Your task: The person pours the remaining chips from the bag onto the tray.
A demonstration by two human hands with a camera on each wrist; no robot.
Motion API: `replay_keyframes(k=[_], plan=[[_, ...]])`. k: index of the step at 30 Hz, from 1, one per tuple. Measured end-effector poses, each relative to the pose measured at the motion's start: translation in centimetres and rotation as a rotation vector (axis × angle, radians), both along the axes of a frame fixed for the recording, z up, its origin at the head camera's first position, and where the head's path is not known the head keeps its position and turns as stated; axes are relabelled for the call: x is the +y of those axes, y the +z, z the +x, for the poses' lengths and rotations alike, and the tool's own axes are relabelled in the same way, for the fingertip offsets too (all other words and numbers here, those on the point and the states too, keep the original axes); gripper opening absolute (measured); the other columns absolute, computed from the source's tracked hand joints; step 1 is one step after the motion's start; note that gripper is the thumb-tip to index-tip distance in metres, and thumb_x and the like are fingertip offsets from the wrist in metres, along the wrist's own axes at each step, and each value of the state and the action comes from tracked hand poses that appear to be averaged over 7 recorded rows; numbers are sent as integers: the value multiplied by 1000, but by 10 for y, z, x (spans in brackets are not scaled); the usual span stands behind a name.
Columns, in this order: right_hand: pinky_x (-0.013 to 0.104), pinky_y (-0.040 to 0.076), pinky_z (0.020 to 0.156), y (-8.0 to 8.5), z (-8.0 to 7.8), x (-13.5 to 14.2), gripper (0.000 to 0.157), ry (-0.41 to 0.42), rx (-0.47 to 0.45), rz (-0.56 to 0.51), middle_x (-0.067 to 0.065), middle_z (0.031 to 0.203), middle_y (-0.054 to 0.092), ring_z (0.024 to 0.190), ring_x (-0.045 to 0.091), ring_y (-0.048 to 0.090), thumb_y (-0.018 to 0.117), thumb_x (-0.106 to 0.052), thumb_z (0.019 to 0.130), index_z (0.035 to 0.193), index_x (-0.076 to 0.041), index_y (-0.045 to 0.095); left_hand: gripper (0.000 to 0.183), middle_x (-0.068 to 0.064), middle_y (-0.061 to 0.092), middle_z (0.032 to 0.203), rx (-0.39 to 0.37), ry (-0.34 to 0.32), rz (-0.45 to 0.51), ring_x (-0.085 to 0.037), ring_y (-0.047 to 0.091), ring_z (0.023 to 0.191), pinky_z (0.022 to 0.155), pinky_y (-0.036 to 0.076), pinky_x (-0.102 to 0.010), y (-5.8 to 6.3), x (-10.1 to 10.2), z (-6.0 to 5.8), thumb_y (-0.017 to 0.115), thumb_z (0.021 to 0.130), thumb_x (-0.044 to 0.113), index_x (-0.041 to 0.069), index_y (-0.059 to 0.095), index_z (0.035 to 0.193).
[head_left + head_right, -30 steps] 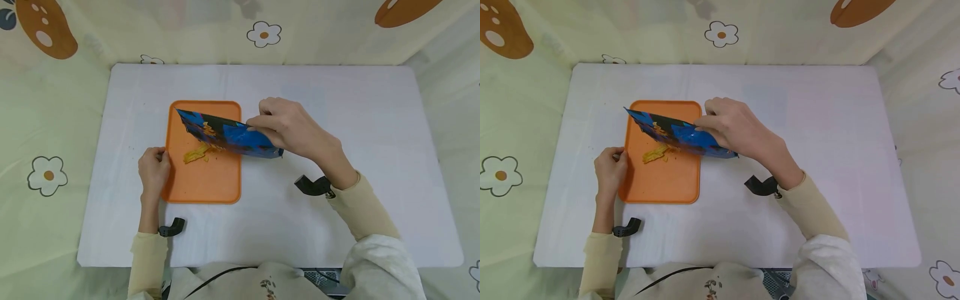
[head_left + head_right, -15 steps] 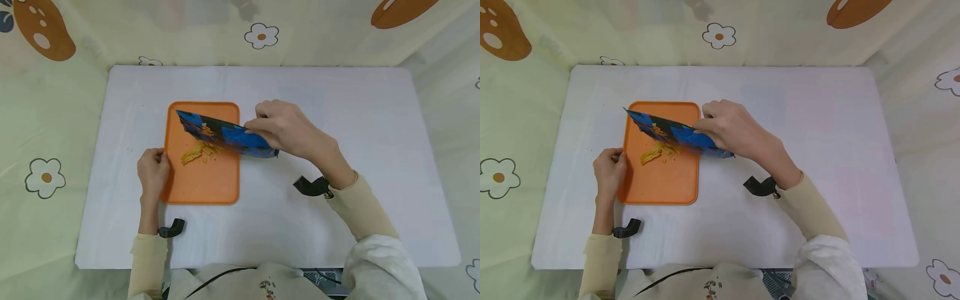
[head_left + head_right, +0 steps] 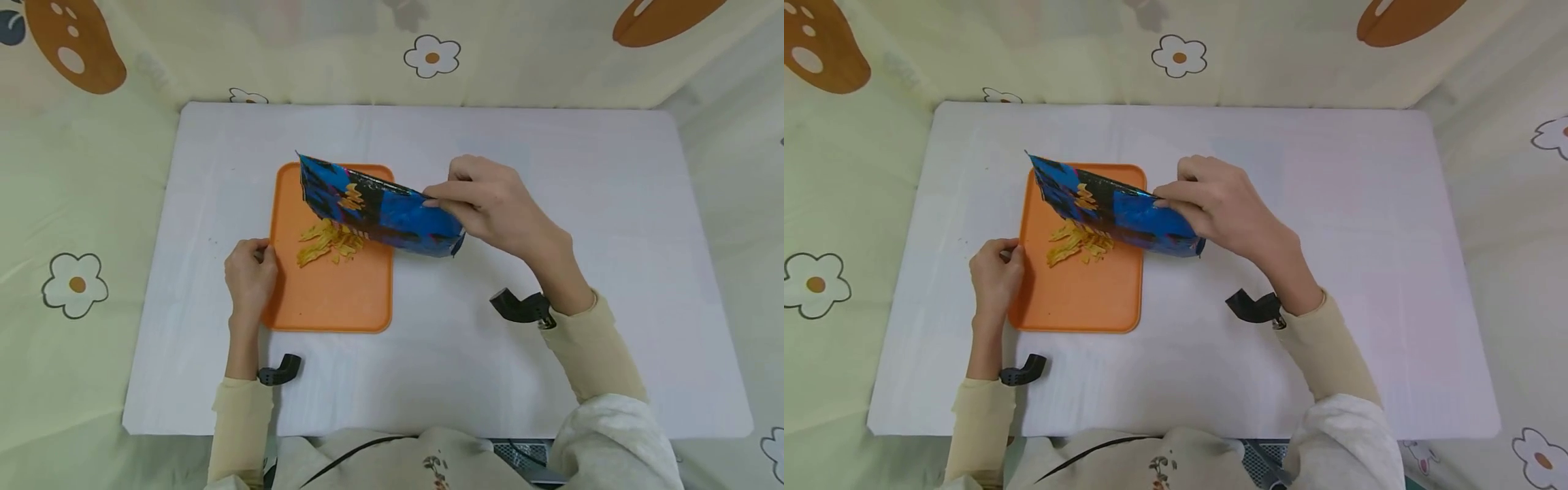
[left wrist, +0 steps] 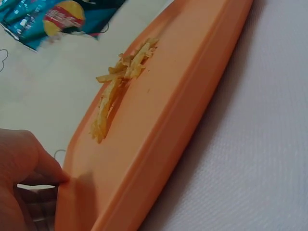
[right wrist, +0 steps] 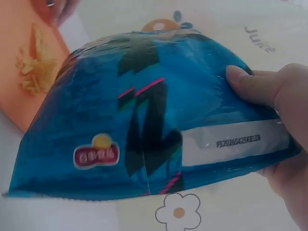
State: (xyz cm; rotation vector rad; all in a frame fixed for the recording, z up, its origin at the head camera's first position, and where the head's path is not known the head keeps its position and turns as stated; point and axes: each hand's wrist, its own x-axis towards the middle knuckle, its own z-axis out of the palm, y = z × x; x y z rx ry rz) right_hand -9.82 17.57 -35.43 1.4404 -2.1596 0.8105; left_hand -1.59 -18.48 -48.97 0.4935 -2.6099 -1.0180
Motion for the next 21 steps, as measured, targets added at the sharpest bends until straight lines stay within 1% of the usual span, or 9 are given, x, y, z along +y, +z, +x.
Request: replay_keyframes(k=[5,12,15,18,21], plan=[[24,30,57,-5,0,2,9,-3,-2,7,6,67,47,62,16,40,82,-6,85,93,-2,81,24,-26,68,105,-5,0,-6,-40,67,91,78,52,-49,1,1,-1,59,100,5,-11,72,113],[25,31,55,-12,3,-1,7,-4,1,30,4,67,47,59,16,40,83,-6,85,91,-3,81,24,-26,69,105,-17,3,2,-40,67,91,78,52,-50,-1,3,-3,59,100,5,-11,72,112],[26,30,54,-12,4,0,8,-16,2,2,5,66,45,59,16,38,83,-5,84,91,-2,81,23,-26,69,105,-14,-2,0,-40,66,91,78,52,-50,-2,4,-2,59,99,4,-11,72,111],[26,31,54,-11,5,-1,8,-3,11,2,6,66,46,59,15,39,83,-3,83,91,-2,81,24,-27,69,104,-3,-4,-4,-41,66,90,77,52,-50,-1,4,-1,59,99,5,-11,72,112],[26,31,54,-12,6,-2,10,-2,3,-18,6,66,45,59,15,39,83,-1,82,92,0,81,24,-26,69,104,-7,9,-8,-40,66,89,77,52,-49,0,3,1,60,100,5,-11,72,113]])
